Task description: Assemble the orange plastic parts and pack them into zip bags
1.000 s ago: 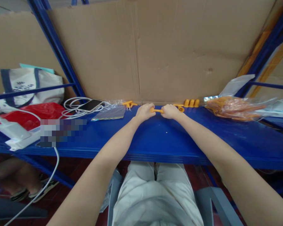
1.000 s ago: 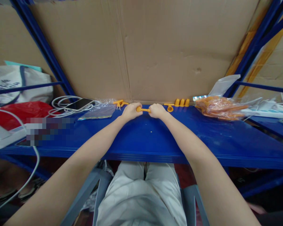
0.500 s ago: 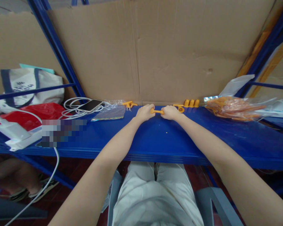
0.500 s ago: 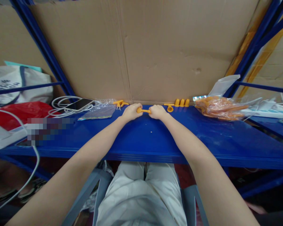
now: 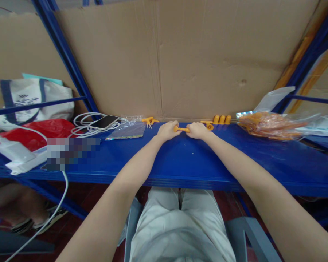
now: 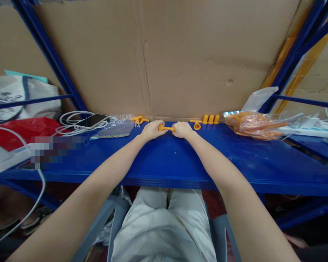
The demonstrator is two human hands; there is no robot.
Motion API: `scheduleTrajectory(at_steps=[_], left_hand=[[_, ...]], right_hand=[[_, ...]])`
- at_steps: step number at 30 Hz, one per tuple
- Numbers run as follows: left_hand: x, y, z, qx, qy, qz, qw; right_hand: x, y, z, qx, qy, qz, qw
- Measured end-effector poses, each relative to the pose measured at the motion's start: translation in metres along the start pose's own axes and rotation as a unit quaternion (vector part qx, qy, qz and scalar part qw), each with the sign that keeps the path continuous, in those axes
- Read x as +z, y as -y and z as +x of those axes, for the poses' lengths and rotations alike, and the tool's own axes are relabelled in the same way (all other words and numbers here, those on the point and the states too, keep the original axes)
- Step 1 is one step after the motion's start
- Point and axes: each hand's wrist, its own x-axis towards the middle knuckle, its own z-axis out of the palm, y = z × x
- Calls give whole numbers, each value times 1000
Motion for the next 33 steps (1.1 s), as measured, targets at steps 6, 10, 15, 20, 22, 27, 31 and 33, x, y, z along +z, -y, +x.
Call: scheduleTrajectory(at_steps=[6,10,15,20,22,27,31,33], left_hand=[[-1,-3,1,9,-11,12,1000],[-3,-4,0,15,-15,16,1000],[-4,-4,-1,20,-15,24,999],[-1,4,0,-14,-2,21,1000],[0,12,-1,-40,3,16,999],[4,30,0,-59,1,-15,998],[4,33,0,-99,-9,-13,995],[2,33,-2,-157,0,16,987]], right_hand=[[-4,-3,2,-4,14,12,1000],[-5,-4,4,-9,12,18,1000],[0,-4,6,-2,4,33,999],[3,-4,3,-10,-20,50,999],[3,-4,2,-28,-30,67,997],[4,-5,1,-78,-32,89,992],[4,-7,1,-29,-29,54,998],[4,-10,1,23,-24,42,999]])
